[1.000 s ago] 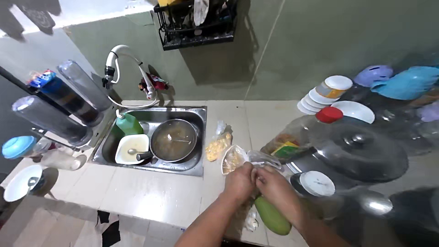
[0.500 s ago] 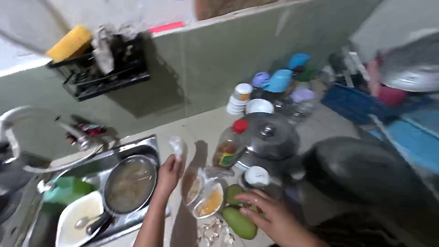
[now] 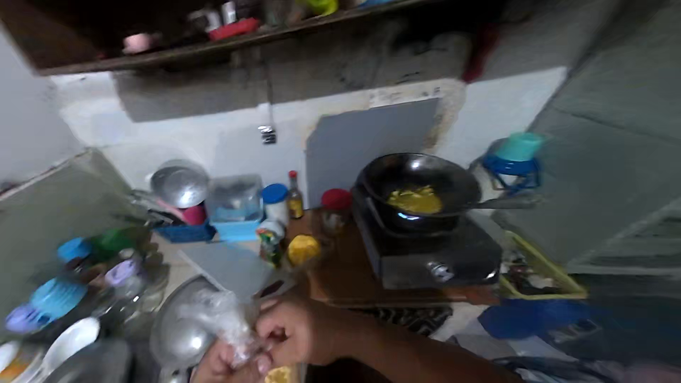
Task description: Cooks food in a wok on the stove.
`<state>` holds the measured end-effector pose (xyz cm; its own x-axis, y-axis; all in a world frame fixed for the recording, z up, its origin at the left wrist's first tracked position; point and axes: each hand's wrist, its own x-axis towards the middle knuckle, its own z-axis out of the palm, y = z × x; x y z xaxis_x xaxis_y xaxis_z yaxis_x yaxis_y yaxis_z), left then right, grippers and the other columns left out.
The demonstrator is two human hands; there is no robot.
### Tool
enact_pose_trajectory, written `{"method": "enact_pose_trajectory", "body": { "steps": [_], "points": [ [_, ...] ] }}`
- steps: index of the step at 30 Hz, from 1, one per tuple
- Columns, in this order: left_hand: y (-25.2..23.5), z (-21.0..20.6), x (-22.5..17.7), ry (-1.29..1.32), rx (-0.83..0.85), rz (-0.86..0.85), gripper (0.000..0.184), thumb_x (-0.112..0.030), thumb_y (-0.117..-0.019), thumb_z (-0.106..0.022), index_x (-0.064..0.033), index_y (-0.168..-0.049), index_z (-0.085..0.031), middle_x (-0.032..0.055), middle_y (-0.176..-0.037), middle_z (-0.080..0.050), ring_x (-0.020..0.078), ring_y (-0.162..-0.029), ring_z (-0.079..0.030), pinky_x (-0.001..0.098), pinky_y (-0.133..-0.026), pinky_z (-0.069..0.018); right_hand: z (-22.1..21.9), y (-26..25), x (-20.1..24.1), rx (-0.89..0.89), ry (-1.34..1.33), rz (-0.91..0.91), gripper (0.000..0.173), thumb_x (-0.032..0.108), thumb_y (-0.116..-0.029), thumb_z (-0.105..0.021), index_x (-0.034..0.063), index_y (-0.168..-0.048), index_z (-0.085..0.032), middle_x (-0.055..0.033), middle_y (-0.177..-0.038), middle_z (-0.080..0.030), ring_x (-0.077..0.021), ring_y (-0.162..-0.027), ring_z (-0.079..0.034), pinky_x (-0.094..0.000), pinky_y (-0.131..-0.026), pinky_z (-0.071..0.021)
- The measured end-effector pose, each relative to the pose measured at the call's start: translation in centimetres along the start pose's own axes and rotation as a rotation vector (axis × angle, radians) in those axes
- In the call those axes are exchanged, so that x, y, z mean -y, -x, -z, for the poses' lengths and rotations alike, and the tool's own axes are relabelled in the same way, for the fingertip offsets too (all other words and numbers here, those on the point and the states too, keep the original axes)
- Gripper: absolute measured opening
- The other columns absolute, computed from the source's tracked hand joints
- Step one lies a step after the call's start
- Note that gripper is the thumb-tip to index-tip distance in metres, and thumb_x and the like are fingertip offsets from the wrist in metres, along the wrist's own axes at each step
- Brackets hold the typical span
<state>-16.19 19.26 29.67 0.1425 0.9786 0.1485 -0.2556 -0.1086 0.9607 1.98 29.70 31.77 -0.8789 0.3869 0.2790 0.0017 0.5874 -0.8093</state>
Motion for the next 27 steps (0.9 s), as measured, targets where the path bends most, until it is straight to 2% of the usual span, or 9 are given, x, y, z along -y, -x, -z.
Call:
{"method": "enact_pose_trajectory", "body": {
  "steps": [2, 4, 7, 9, 12, 15, 20, 23, 27],
  "points": [
    [-6.9, -3.6, 1.0, 0.066, 0.150, 0.057, 0.025, -0.009, -0.0883, -0.073, -0.0254, -0.107, -0.075, -0.0066, -0.097, -0.076, 0.0027, -0.085, -0.070, 0.0235, -0.078, -0.0592, 6.5, 3.6, -0.8, -0.044, 0.066, -0.180, 0.025, 0.013, -0.0952, -0.067, -0.0088, -0.084, -0.064, -0.0181, -0.084, -0.061, -0.0220, -0.077, -0.056, -0.0373, -0.070, -0.0466],
    [-13.7, -7.8, 2.0, 0.033, 0.189, 0.087, 0.027, -0.005, -0.0851, -0.072, -0.0158, -0.110, -0.070, -0.0024, -0.097, -0.075, 0.0066, -0.086, -0.071, 0.0269, -0.078, -0.0602, 12.4, 6.8, -1.4, -0.115, 0.139, -0.394, 0.025, 0.017, -0.1003, -0.063, -0.0079, -0.095, -0.067, -0.0187, -0.092, -0.065, -0.0242, -0.085, -0.061, -0.0427, -0.079, -0.0511],
    [-22.8, -14.9, 2.6, -0.511, 0.069, 0.125, 0.028, -0.003, -0.0924, -0.065, -0.0013, -0.120, -0.061, 0.0075, -0.101, -0.069, 0.0144, -0.091, -0.068, 0.0347, -0.083, -0.0582, 18.9, 10.0, -3.1, -0.336, 0.286, -0.641, 0.022, 0.016, -0.1017, -0.063, -0.0045, -0.104, -0.071, -0.0197, -0.102, -0.069, -0.0300, -0.097, -0.066, -0.0492, -0.089, -0.0535],
    [-27.5, -19.6, 3.3, -0.890, 0.000, 0.065, 0.030, -0.010, -0.0971, -0.067, 0.0001, -0.125, -0.063, 0.0181, -0.107, -0.069, 0.0281, -0.096, -0.068, 0.0486, -0.087, -0.0558, 21.8, 10.6, -4.4, -0.520, 0.450, -0.840, 0.025, 0.020, -0.1010, -0.064, -0.0010, -0.111, -0.072, -0.0215, -0.110, -0.070, -0.0366, -0.103, -0.068, -0.0576, -0.090, -0.0542],
    [-32.6, -24.3, 4.8, -1.073, -0.026, -0.008, 0.026, -0.017, -0.0985, -0.066, -0.0032, -0.120, -0.063, 0.0229, -0.099, -0.069, 0.0391, -0.090, -0.070, 0.0592, -0.078, -0.0561, 25.9, 11.3, -5.9, -0.652, 0.583, -1.076, 0.033, 0.023, -0.1020, -0.063, -0.0025, -0.123, -0.065, -0.0222, -0.127, -0.064, -0.0386, -0.115, -0.065, -0.0568, -0.096, -0.0533],
    [-37.4, -25.4, 5.4, -1.042, -0.019, 0.032, 0.032, -0.012, -0.0997, -0.061, -0.0046, -0.131, -0.058, 0.0224, -0.110, -0.068, 0.0380, -0.100, -0.069, 0.0575, -0.086, -0.0555, 29.8, 13.4, -7.9, -0.776, 0.535, -1.032, 0.030, 0.013, -0.0994, -0.066, -0.0039, -0.124, -0.060, -0.0267, -0.119, -0.064, -0.0438, -0.109, -0.065, -0.0615, -0.091, -0.0530],
    [-42.8, -24.0, 6.8, -0.939, -0.009, 0.053, 0.026, -0.011, -0.1054, -0.050, 0.0064, -0.122, -0.061, 0.0259, -0.114, -0.064, 0.0363, -0.100, -0.067, 0.0532, -0.089, -0.0547, 33.0, 17.4, -10.8, -0.933, 0.395, -1.029, 0.026, 0.012, -0.1008, -0.063, -0.0026, -0.122, -0.064, -0.0235, -0.114, -0.067, -0.0381, -0.104, -0.068, -0.0573, -0.091, -0.0545],
    [-45.2, -24.7, 8.2, -0.531, -0.092, 0.273, 0.027, -0.013, -0.1072, -0.047, 0.0028, -0.128, -0.055, 0.0190, -0.102, -0.064, 0.0256, -0.078, -0.066, 0.0414, -0.069, -0.0583, 33.4, 19.3, -13.8, -0.987, 0.264, -1.004, 0.026, 0.011, -0.1006, -0.064, -0.0029, -0.123, -0.063, -0.0233, -0.115, -0.067, -0.0363, -0.099, -0.070, -0.0551, -0.089, -0.0579],
    [-46.7, -26.2, 9.1, 0.036, -0.155, 0.450, 0.026, -0.015, -0.1056, -0.046, -0.0031, -0.126, -0.055, 0.0115, -0.091, -0.061, 0.0209, -0.074, -0.063, 0.0379, -0.069, -0.0564, 33.2, 21.0, -16.3, -1.033, 0.075, -0.996, 0.025, 0.012, -0.1010, -0.064, -0.0022, -0.122, -0.065, -0.0224, -0.115, -0.067, -0.0347, -0.100, -0.069, -0.0535, -0.091, -0.0568]
  ]
}}
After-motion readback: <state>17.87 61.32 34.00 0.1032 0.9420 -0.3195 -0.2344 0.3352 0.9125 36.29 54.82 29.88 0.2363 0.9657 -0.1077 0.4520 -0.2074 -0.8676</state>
